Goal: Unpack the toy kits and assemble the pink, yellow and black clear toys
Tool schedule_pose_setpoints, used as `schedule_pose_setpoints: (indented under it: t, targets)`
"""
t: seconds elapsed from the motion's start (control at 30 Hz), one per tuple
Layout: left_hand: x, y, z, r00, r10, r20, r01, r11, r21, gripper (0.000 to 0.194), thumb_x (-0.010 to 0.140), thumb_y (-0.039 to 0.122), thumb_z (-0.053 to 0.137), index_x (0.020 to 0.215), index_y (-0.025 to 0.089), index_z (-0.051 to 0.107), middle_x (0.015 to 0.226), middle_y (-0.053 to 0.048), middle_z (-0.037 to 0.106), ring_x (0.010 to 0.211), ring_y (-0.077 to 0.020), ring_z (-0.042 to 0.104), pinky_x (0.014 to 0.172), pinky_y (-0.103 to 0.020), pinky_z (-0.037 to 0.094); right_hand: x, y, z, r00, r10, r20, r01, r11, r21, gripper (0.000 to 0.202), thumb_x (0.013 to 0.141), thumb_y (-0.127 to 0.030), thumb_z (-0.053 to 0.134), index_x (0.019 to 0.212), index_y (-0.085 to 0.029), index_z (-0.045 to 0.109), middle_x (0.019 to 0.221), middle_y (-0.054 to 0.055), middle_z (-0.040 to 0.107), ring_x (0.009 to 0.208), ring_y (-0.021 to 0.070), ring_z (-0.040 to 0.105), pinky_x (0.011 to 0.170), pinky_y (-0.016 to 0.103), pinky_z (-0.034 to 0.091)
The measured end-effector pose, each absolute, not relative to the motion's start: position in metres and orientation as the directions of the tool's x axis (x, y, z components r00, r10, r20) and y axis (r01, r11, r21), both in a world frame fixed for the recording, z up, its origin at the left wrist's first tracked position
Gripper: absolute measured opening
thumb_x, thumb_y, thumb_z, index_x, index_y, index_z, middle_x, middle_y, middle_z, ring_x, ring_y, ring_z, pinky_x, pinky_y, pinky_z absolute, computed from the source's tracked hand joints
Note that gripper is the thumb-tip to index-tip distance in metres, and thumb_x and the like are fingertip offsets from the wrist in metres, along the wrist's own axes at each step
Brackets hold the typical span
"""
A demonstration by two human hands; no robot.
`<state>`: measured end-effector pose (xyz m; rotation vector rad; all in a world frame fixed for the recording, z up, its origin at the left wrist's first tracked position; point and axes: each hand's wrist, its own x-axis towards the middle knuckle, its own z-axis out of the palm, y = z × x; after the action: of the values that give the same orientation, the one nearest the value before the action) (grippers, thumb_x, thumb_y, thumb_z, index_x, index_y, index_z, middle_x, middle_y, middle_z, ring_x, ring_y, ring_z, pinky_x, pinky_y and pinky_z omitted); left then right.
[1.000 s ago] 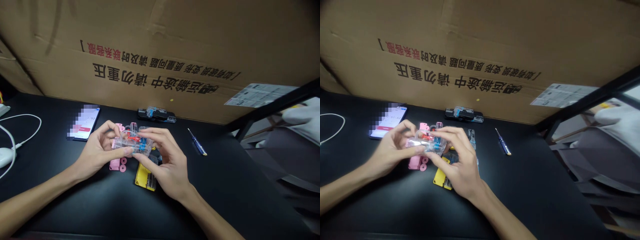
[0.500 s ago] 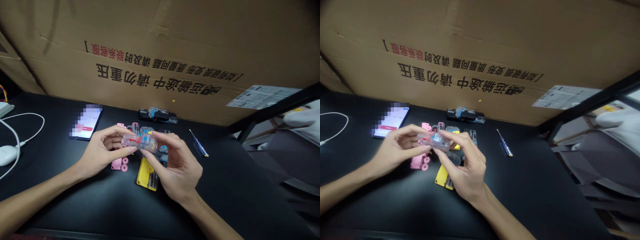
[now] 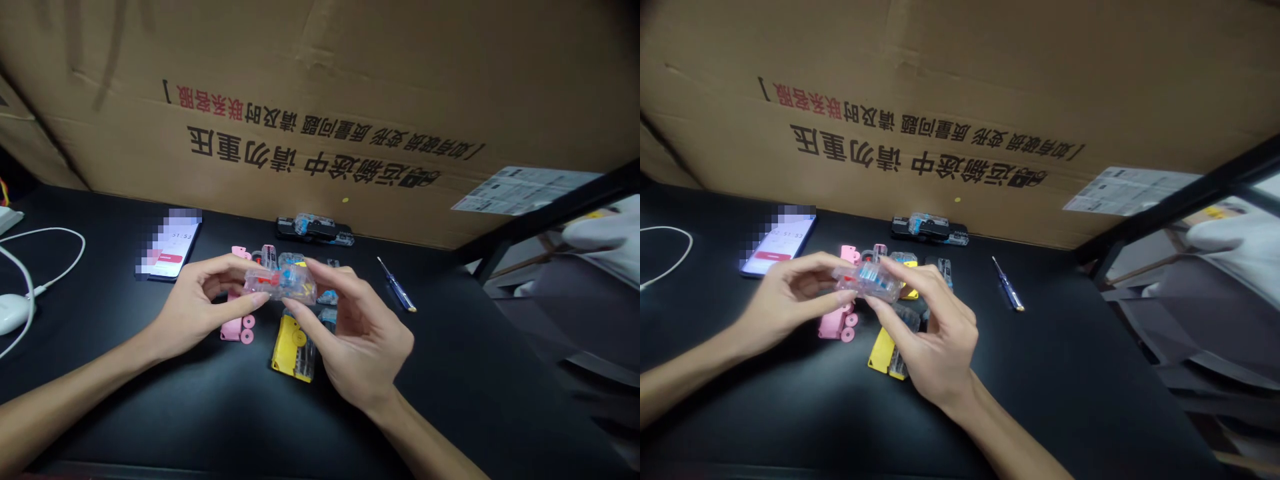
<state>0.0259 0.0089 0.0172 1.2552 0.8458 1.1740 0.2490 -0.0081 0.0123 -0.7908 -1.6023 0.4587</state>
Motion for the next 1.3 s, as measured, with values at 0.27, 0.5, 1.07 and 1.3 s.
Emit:
schedule_pose_setpoints:
  t: [0.27,0.5,1.07,1.3]
  targets:
    - [0.024,0.013,0.017,0.229,0.973,0.018,-0.282,0.048,0.958,0.027,0.101,0.042,0.085,0.12,0.024,0.094,0.12,-0.012,0.09,0.088,-0.022,0.085,0.083,-0.032,0.072,0.262,-0.013,0.025,-0.425,0.48,0.768,0.365,0.867,-0.34,0.065,0.098,0.0,0.08,0.154,-0.032,0.073,0.135,0.004,0.088,0.119,0.0277,0.085,0.091,0.045,0.073]
    - [0.024,0.014,0.019,0.197,0.98,0.0,-0.244,0.049,0.969,0.034,0.085,0.031,0.101,0.118,0.025,0.093,0.117,-0.011,0.091,0.092,-0.0248,0.087,0.087,-0.036,0.074,0.264,-0.003,0.03,-0.482,0.56,0.674,0.287,0.828,-0.482,0.045,0.093,-0.023,0.096,0.135,-0.031,0.082,0.137,0.011,0.084,0.119,0.0313,0.081,0.102,0.053,0.068]
    - [0.021,0.01,0.018,0.223,0.963,0.152,-0.091,-0.135,0.987,0.061,0.088,0.025,0.099,0.144,0.026,0.075,0.123,-0.007,0.085,0.086,-0.0146,0.081,0.082,-0.024,0.068,0.274,0.007,0.029,-0.615,0.63,0.474,0.363,0.76,-0.539,0.084,0.093,-0.034,0.096,0.166,-0.028,0.054,0.147,0.017,0.066,0.137,0.0357,0.068,0.115,0.058,0.062]
    - [0.021,0.017,0.016,0.195,0.971,0.139,-0.085,-0.125,0.989,0.025,0.092,0.034,0.096,0.106,0.018,0.083,0.109,-0.009,0.084,0.086,-0.0188,0.081,0.073,-0.025,0.067,0.271,0.003,0.028,-0.591,0.65,0.477,0.367,0.743,-0.559,0.081,0.09,-0.037,0.099,0.16,-0.025,0.06,0.143,0.017,0.064,0.134,0.0339,0.068,0.111,0.053,0.065]
